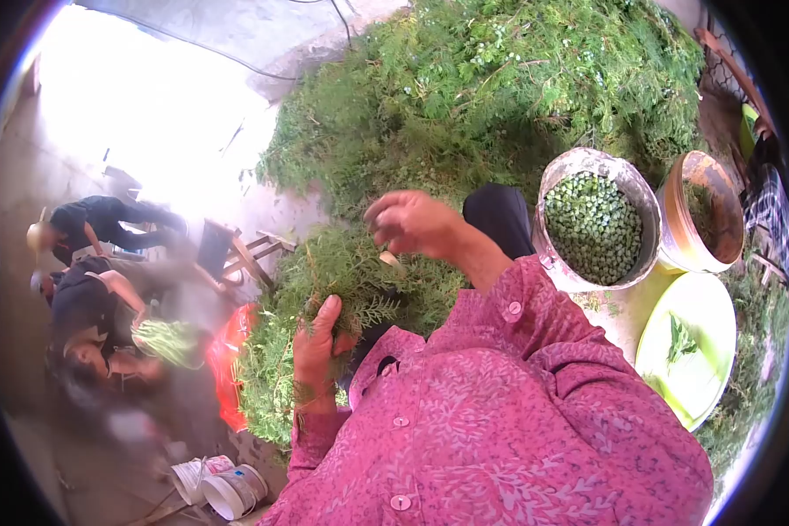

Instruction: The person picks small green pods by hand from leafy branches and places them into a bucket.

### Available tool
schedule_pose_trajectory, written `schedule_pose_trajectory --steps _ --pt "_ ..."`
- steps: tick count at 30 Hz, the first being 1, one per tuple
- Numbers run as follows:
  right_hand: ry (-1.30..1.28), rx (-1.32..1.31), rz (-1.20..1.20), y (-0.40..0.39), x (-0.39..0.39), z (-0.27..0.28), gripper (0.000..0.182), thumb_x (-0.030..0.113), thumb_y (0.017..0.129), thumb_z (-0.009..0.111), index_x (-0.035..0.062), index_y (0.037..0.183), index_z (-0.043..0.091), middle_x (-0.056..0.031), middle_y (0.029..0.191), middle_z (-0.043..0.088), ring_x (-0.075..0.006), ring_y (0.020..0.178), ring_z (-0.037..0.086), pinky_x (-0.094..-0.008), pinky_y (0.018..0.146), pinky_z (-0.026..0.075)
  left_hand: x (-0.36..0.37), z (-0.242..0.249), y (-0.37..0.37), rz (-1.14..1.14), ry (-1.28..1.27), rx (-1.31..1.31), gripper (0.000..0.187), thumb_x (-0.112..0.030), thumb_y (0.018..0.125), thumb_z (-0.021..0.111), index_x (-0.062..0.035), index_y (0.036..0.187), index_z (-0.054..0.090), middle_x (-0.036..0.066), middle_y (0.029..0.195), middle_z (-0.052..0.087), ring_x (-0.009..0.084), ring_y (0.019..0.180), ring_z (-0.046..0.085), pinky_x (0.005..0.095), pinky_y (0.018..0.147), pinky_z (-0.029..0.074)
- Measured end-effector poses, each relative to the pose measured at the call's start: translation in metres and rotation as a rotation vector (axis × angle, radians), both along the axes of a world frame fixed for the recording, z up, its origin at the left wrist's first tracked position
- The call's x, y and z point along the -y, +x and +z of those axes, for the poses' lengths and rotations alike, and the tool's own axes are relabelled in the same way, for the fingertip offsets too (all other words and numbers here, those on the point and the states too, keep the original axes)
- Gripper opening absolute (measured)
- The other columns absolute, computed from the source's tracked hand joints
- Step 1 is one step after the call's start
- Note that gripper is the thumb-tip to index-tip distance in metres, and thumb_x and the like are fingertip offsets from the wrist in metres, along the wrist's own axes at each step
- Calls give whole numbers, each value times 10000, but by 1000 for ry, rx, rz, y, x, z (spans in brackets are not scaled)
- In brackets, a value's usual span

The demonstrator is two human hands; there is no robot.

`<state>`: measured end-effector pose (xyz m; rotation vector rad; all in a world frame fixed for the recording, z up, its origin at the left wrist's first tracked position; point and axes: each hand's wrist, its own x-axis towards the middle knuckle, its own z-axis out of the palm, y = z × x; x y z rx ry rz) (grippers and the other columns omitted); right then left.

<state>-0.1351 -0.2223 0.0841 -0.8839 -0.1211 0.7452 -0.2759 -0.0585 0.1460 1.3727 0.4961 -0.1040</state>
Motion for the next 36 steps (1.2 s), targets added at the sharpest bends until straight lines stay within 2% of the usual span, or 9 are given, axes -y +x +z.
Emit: schedule_pose_trajectory --steps 6,7,9,19,26,28,30,34,36 --pt "197 -139 276 -29 -33 -10 157 179 866 548 73 977 582 30 829 602 -48 670 563 -182 523 455 -9 -4 -2 -169 -50 -48 300 -210 851 576 -51 1102 532 -1 893 579 68 657 533 183 456 397" --pt "183 -139 287 -31 -34 -6 172 178 866 548 69 994 587 32 854 609 -45 670 560 -184 535 454 -6 -2 -3 -167 -48 -50 300 -210 851 576 -51 1102 532 -1 893 579 68 657 533 183 456 397" --pt "164 -51 322 -27 -31 -8 195 171 854 562 60 1012 586 25 871 613 -46 675 556 -191 550 453 6 4 -3 -69 13 1 249 -215 853 576 -45 1030 537 28 745 579 54 417 389 188 354 259" --pt "-98 361 432 -27 -10 7 230 99 757 607 35 978 596 19 825 598 -36 681 513 -180 556 408 2 -8 -2 -42 74 -22 261 -277 853 578 -63 1001 554 4 731 567 51 467 431 190 364 268" --pt "-350 598 91 -43 -34 -5 265 149 702 608 -15 908 582 -10 731 576 -74 638 511 -238 555 424 -3 -22 -4 107 181 -19 210 -268 860 564 -78 950 566 -16 699 565 42 444 434 185 347 263" --pt "-67 338 52 -44 -37 -9 228 168 720 609 3 874 579 -11 713 566 -77 617 508 -244 527 417 -5 -22 -6 120 193 -37 200 -263 857 567 -80 940 566 -15 700 569 40 439 435 182 346 263" --pt "-75 229 85 -44 -42 -20 202 166 731 604 14 862 580 -5 709 562 -79 610 506 -243 519 411 -7 -21 -7 -29 121 83 219 -257 860 565 -46 919 569 0 812 567 82 659 519 229 509 415" --pt "91 -204 130 -51 -48 -20 140 163 764 580 49 845 586 14 712 552 -81 599 494 -238 497 392 -4 -12 -8 12 63 40 211 -242 847 580 -37 900 576 4 801 570 87 655 526 237 529 426" --pt "89 -158 166 -51 -54 -33 150 123 772 591 35 893 589 -3 775 579 -93 662 529 -251 576 431 -15 -14 -9 -61 2 -5 213 -240 840 586 -39 910 580 -1 770 570 75 617 520 226 506 409"
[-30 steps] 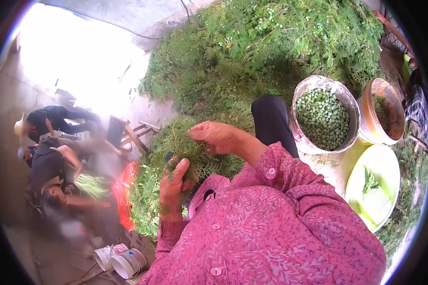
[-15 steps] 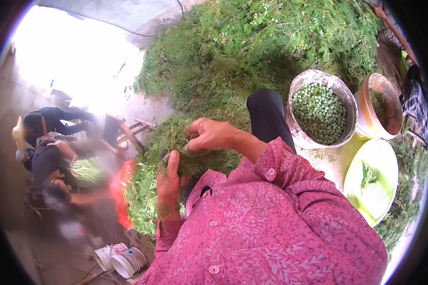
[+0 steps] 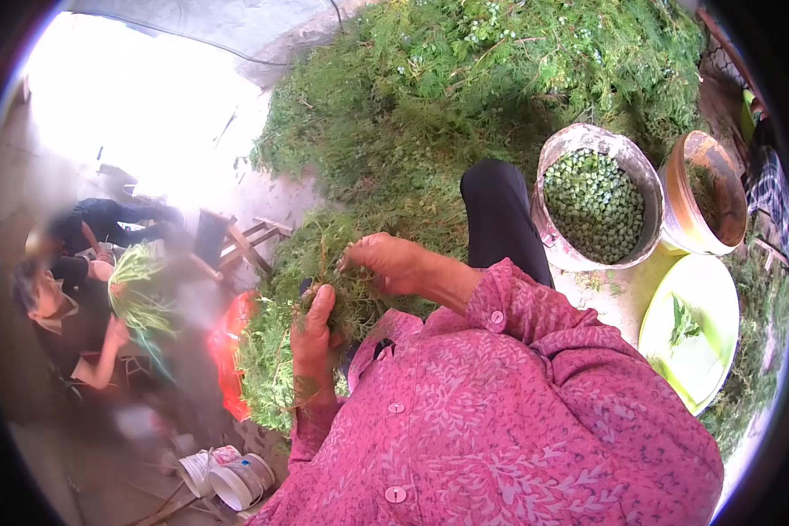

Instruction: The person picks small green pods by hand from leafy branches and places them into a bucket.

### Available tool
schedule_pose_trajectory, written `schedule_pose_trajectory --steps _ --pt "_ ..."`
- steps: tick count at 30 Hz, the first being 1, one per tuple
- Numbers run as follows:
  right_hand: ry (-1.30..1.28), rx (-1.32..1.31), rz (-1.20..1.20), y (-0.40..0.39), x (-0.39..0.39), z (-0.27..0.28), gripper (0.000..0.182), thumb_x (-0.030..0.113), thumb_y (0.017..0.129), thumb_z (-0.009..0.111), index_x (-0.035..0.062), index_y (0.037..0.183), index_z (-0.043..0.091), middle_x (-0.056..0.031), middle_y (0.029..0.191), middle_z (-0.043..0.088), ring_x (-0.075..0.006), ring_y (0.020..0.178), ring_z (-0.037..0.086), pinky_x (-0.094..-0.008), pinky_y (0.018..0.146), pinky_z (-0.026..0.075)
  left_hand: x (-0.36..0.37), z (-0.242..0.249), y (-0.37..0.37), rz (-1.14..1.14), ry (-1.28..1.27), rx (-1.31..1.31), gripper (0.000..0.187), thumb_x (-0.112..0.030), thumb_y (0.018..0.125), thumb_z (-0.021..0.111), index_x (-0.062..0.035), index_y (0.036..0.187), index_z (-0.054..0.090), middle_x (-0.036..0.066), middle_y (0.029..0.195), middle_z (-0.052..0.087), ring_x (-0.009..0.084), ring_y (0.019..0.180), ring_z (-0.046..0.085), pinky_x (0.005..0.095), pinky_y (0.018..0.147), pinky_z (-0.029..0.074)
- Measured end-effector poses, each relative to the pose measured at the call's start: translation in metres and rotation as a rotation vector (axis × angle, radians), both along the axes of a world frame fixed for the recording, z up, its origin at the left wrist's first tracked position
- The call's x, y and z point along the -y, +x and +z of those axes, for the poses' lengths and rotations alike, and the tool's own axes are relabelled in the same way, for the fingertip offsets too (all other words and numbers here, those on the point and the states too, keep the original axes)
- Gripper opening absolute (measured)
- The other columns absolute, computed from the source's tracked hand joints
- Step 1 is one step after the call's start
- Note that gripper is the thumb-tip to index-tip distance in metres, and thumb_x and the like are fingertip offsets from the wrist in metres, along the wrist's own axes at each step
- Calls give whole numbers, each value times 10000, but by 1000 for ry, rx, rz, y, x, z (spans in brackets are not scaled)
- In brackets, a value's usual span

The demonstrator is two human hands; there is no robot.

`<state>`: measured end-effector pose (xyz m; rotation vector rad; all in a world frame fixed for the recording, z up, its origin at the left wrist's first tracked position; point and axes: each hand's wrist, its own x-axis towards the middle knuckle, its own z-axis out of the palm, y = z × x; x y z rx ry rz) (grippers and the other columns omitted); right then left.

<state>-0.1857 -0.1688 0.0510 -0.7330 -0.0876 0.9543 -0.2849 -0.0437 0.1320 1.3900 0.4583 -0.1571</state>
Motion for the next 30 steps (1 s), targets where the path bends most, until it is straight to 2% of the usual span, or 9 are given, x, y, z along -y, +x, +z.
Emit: schedule_pose_trajectory --steps 2,4,8,11,14,17,22,24,30 --pt "5 46 36 0 -3 -11 173 83 780 602 20 941 592 -20 837 605 -106 725 563 -263 656 469 11 3 -3 35 13 22 216 -245 837 587 -42 913 578 -9 748 568 59 580 500 210 467 375" --pt "-419 833 -320 -3 -5 -6 185 122 801 609 41 964 581 -18 837 595 -105 743 566 -270 656 480 14 8 -5 65 31 42 220 -250 835 588 -45 915 576 -18 727 566 44 544 480 193 428 342" --pt "31 51 0 -5 2 6 243 149 823 568 17 1026 554 -30 912 587 -87 815 536 -237 697 457 -7 -5 -5 13 -56 6 243 -253 858 549 -35 965 558 15 762 591 66 518 498 187 409 348" --pt "-33 388 105 -6 19 24 259 141 829 565 13 1054 551 -38 958 593 -89 856 551 -241 709 467 -14 -9 -4 -46 -144 -11 273 -238 882 508 -10 1030 541 64 828 619 113 577 569 201 448 430" --pt "97 270 62 4 0 -21 262 134 830 576 26 1068 555 -13 942 599 -80 851 559 -239 695 469 -16 -14 -1 -69 -166 -15 287 -234 887 497 -1 1051 534 83 872 620 117 602 578 202 455 436" --pt "25 46 131 -4 12 29 296 124 804 615 34 1079 558 4 924 606 -75 817 560 -257 687 476 -23 -11 -3 -54 -141 -42 297 -223 886 498 6 1073 523 101 927 615 128 650 592 213 491 459" --pt "168 132 190 -2 6 12 339 160 783 650 18 1077 562 1 901 613 -68 806 558 -273 659 468 -12 -11 -3 31 -135 -33 281 -199 876 514 10 1065 523 103 935 614 152 695 611 242 561 496" --pt "148 160 150 -2 5 8 361 189 777 660 7 1073 565 -13 892 617 -72 793 561 -280 644 465 -5 -7 -2 51 -94 -32 174 -240 859 559 -68 886 559 -18 660 545 44 400 401 185 339 265" --pt "-145 507 -115 -1 1 -7 263 209 736 645 26 920 600 -70 820 595 -67 710 524 -244 567 422 -8 1 -7 56 -45 -73 166 -226 854 567 -62 878 552 -12 662 550 43 398 399 183 339 260"
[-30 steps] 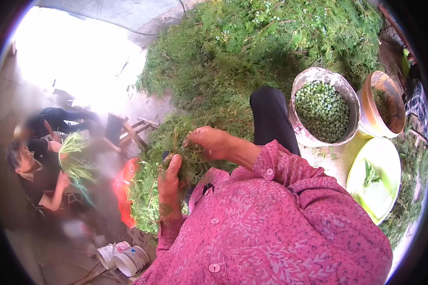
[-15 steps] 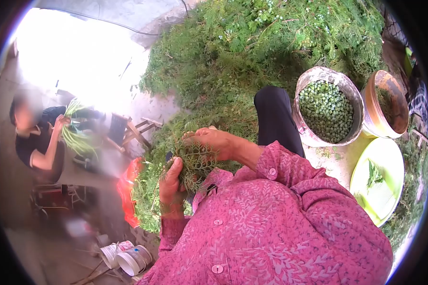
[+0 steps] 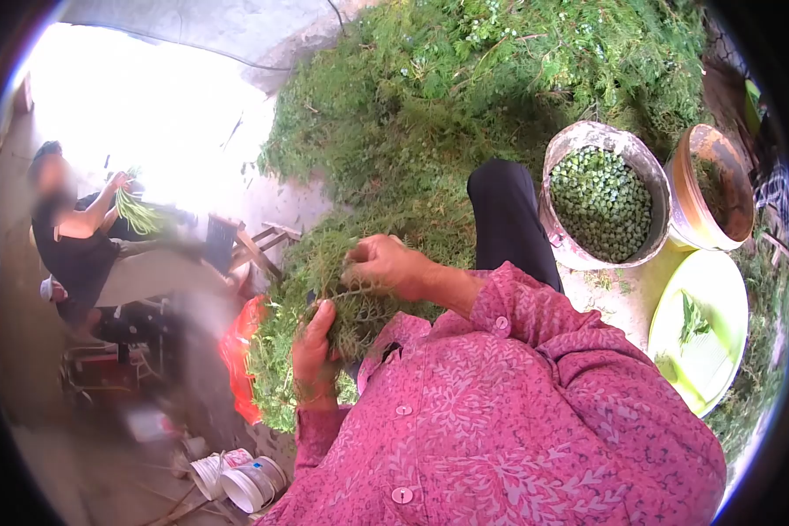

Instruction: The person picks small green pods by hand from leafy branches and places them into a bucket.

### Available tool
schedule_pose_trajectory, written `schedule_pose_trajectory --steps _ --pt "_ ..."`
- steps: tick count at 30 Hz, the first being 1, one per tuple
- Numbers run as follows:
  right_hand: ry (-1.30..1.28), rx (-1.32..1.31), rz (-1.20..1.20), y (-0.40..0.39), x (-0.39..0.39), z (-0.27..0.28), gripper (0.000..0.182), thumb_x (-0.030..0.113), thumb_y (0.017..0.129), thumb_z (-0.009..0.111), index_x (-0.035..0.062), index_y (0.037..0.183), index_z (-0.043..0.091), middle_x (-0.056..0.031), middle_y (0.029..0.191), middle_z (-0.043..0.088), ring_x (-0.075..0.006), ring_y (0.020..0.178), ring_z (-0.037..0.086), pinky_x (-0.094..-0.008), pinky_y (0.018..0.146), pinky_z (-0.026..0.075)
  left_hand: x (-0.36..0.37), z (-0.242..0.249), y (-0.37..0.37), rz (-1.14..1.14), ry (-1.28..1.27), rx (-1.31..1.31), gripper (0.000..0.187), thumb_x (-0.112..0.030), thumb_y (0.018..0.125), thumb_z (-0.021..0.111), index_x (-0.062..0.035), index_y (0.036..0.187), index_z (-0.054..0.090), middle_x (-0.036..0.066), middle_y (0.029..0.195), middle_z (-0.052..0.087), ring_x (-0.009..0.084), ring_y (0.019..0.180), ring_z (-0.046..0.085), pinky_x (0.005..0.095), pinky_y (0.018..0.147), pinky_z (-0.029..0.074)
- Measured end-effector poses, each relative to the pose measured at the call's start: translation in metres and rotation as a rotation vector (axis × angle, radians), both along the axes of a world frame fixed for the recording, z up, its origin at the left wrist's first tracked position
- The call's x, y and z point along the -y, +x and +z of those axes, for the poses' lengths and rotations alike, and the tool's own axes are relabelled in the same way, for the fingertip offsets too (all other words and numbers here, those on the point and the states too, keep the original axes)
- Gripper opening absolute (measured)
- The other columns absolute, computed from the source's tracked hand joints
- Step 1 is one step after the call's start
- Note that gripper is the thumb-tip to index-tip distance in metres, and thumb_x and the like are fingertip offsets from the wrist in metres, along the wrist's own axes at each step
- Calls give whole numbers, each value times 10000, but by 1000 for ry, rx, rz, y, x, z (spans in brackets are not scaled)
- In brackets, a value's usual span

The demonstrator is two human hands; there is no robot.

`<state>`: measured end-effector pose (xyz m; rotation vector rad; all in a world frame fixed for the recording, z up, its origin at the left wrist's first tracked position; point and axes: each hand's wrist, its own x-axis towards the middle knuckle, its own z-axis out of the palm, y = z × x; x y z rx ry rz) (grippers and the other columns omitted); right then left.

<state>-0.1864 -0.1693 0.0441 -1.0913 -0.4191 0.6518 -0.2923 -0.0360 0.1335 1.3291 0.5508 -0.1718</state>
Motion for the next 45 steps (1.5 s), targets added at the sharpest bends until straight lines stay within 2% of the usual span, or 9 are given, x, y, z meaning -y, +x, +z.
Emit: schedule_pose_trajectory --steps 5,9,17,19,22,25,30,34,45 --pt "271 -614 133 8 21 10 183 115 755 551 51 926 536 -98 910 573 -133 698 564 -203 477 394 -14 2 -9 4 -9 15 208 -205 871 525 -22 964 547 64 764 616 72 455 492 182 368 339" --pt "334 -687 137 8 21 21 208 208 831 581 82 991 538 -9 891 536 -136 683 571 -177 402 351 -13 -2 -8 -22 -64 4 205 -179 863 535 -11 979 542 89 809 622 118 555 566 206 440 425" --pt "348 -649 285 16 16 17 167 135 847 545 54 993 553 -31 804 584 -90 555 548 -141 357 319 -10 2 -10 -2 -27 -21 197 -208 836 599 -45 942 569 8 741 594 36 453 446 172 367 288" --pt "349 -650 291 18 20 15 164 119 833 557 47 980 555 -36 797 586 -82 522 539 -150 352 324 -14 1 -11 -17 -77 -18 183 -140 847 554 -2 968 549 96 866 620 161 654 604 256 542 491" --pt "395 -586 364 22 25 14 137 92 790 600 75 922 570 8 741 526 -98 554 500 -167 367 291 -15 1 -12 -13 -35 -48 188 -148 842 566 -8 967 549 83 856 616 146 635 593 235 530 480" --pt "222 -507 387 25 31 18 112 75 776 584 59 887 577 -1 721 531 -98 549 479 -171 372 290 -12 8 -11 -35 43 -47 215 -209 828 608 -42 959 569 0 749 595 27 450 430 173 363 262" --pt "-347 168 -85 29 25 3 83 62 771 557 36 849 569 -40 647 566 -70 549 523 -154 354 326 -11 20 -13 -6 92 -104 217 -191 823 615 -32 964 571 28 793 607 72 549 529 182 425 375" --pt "233 -654 180 34 34 -8 41 102 819 530 63 809 522 -29 717 545 -69 544 496 -145 352 314 -30 19 -18 -69 97 -118 232 -184 825 612 -21 983 565 49 830 614 111 653 590 198 497 456" --pt "120 -318 393 26 17 22 270 54 788 576 -3 1052 556 1 625 495 -43 470 398 -167 351 274 -21 14 -15 -105 102 -194 287 -235 798 649 -46 998 569 14 832 614 97 623 577 195 447 417"
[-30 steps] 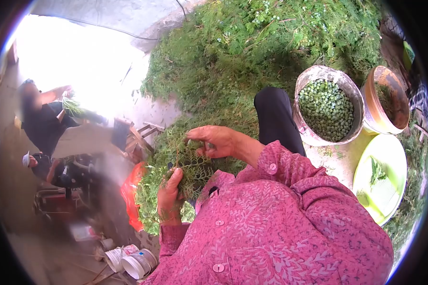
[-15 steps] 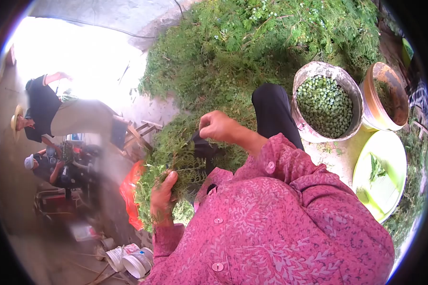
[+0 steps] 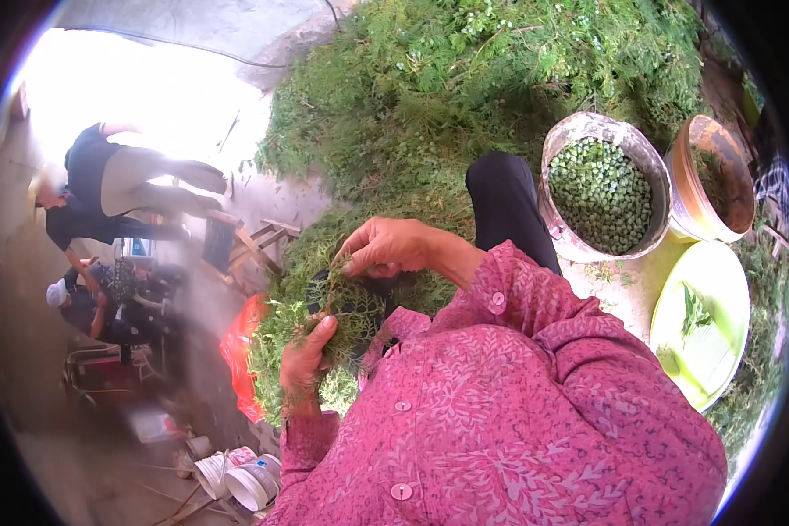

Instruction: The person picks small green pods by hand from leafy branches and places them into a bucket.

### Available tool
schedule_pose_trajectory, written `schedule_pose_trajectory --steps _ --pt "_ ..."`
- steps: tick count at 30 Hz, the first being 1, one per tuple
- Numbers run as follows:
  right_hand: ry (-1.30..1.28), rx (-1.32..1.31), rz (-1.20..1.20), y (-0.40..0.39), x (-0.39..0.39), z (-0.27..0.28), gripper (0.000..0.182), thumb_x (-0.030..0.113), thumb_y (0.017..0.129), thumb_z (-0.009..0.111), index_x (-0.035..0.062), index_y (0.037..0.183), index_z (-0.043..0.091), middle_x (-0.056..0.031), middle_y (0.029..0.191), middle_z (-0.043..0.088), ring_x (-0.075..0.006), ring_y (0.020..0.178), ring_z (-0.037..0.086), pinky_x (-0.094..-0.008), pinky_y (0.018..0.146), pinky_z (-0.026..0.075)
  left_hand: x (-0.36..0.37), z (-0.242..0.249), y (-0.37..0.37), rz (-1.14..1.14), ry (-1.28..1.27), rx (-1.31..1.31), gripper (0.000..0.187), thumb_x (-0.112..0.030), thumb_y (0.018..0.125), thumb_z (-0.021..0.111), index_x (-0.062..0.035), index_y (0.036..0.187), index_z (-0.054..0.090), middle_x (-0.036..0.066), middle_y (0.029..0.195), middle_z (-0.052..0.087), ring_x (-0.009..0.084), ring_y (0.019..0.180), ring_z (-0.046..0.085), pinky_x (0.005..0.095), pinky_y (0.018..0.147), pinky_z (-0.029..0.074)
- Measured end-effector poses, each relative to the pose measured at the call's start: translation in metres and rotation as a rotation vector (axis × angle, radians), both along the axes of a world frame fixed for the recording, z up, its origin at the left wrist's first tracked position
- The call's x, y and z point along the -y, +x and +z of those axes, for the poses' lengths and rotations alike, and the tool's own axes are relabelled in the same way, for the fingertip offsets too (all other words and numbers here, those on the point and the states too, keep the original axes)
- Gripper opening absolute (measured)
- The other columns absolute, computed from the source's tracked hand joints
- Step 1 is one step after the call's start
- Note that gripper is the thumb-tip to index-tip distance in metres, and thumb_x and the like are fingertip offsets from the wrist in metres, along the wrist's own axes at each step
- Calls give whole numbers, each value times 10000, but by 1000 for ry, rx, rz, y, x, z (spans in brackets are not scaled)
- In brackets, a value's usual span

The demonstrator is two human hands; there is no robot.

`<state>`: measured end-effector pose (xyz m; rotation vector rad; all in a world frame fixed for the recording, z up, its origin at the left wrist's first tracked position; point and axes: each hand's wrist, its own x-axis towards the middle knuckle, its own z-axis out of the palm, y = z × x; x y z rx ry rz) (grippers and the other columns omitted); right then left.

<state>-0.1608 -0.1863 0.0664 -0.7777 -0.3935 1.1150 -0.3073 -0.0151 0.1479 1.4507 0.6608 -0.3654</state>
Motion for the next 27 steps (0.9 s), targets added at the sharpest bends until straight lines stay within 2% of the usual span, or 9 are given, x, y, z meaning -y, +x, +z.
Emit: schedule_pose_trajectory --steps 2,4,6,9,11,19,22,24,27 --pt "53 6 28 2 3 -3 290 47 779 578 -12 1062 555 5 613 489 -41 456 386 -169 350 271 1 0 0 -4 6 -7 291 -238 797 651 -46 1001 570 14 836 615 100 621 577 198 450 421" --pt "110 -283 -112 11 11 -15 202 82 781 619 16 971 604 3 667 523 -40 448 382 -165 346 244 -1 -2 0 15 64 -20 307 -246 787 664 -42 999 575 17 840 615 99 644 578 203 486 437" --pt "151 -281 -147 17 14 -23 206 71 788 603 11 986 597 3 673 521 -37 448 373 -161 342 235 1 0 0 14 69 -30 313 -249 780 671 -40 994 578 20 840 615 97 660 577 208 509 443" --pt "42 -164 -154 11 23 -14 206 80 781 611 6 973 609 6 652 524 -38 449 376 -171 354 251 8 3 4 -39 46 -57 316 -254 775 678 -36 983 583 16 832 610 93 683 571 217 548 447" --pt "-75 101 -4 5 16 -6 203 96 764 629 7 947 627 17 623 528 -40 447 375 -185 376 268 10 2 7 -83 21 -67 314 -256 776 677 -34 978 584 10 824 606 91 690 566 221 563 445" --pt "-150 291 70 -1 16 -2 218 161 725 673 57 916 652 44 579 513 -39 460 412 -206 402 282 -1 -11 10 -164 57 -79 286 -282 798 652 -48 953 599 -23 804 585 68 664 520 216 539 397" --pt "-223 484 -31 -4 10 -6 201 182 704 660 46 852 658 -7 542 520 -84 450 447 -258 410 332 0 -12 12 -165 62 -77 296 -291 801 649 -45 958 598 -20 804 586 68 662 517 219 544 401" --pt "-323 910 -408 -10 5 -3 208 204 680 637 17 771 639 -92 544 528 -154 476 498 -321 467 402 1 -12 18 -192 110 -89 303 -298 804 643 -44 962 597 -17 809 589 68 664 518 219 545 402" --pt "-465 1129 -608 -14 10 6 212 199 675 615 -6 732 613 -148 570 531 -202 520 532 -349 537 441 5 -11 26 -225 184 -56 320 -315 812 630 -42 973 592 -12 815 594 68 664 522 223 536 407"
